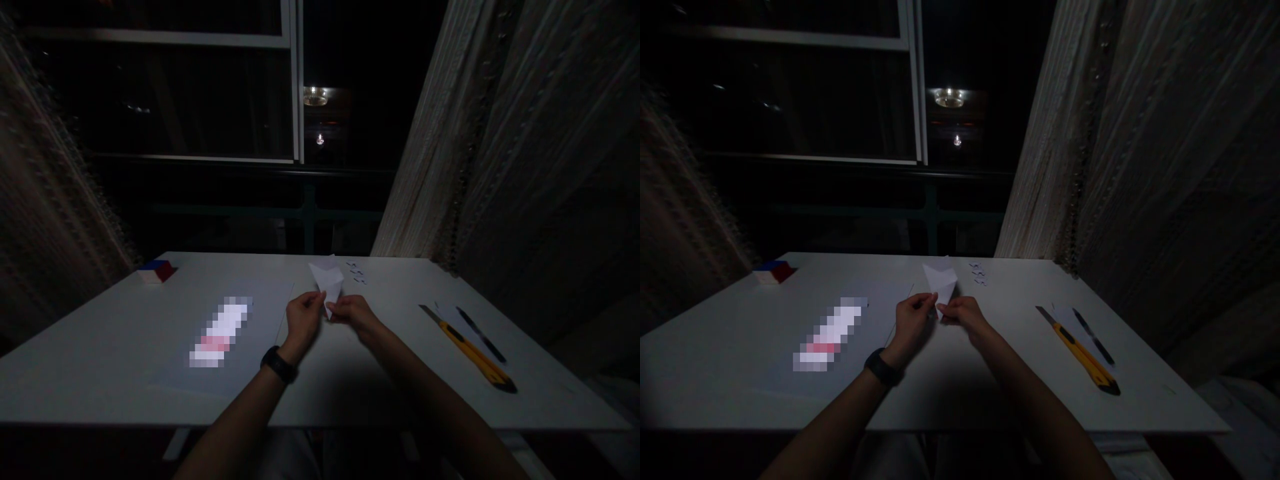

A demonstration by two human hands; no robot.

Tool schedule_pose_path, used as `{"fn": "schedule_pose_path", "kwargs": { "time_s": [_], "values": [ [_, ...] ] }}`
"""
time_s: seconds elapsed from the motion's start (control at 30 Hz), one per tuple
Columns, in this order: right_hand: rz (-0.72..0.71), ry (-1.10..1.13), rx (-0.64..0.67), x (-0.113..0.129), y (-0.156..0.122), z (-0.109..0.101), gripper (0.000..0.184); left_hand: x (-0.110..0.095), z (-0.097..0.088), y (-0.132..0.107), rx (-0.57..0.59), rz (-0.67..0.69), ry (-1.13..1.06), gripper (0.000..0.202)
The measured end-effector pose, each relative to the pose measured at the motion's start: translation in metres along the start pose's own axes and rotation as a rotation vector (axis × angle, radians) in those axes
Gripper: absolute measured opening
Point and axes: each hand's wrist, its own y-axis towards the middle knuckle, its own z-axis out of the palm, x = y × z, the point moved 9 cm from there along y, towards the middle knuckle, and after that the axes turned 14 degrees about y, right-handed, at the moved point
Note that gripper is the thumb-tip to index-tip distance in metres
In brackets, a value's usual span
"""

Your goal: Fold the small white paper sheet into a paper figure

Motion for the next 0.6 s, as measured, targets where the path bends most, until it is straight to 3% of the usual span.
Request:
{"fn": "schedule_pose_path", "kwargs": {
  "time_s": [0.13,0.3,0.43,0.6],
  "values": [
    [-0.087,-0.064,-0.029,0.008,0.001,-0.003,0.035,-0.002,-0.001,0.0,-0.001,0.008,0.002,0.034],
    [-0.053,0.017,-0.027,0.009,0.005,-0.008,0.032,-0.004,-0.002,0.0,-0.008,0.015,0.037,0.033],
    [-0.132,-0.015,-0.118,0.016,0.005,-0.019,0.033,-0.005,-0.002,-0.001,0.007,-0.007,0.034,0.032],
    [-0.22,-0.05,-0.187,0.024,0.003,-0.024,0.033,-0.006,0.007,-0.004,0.096,-0.061,-0.053,0.034]
  ]
}}
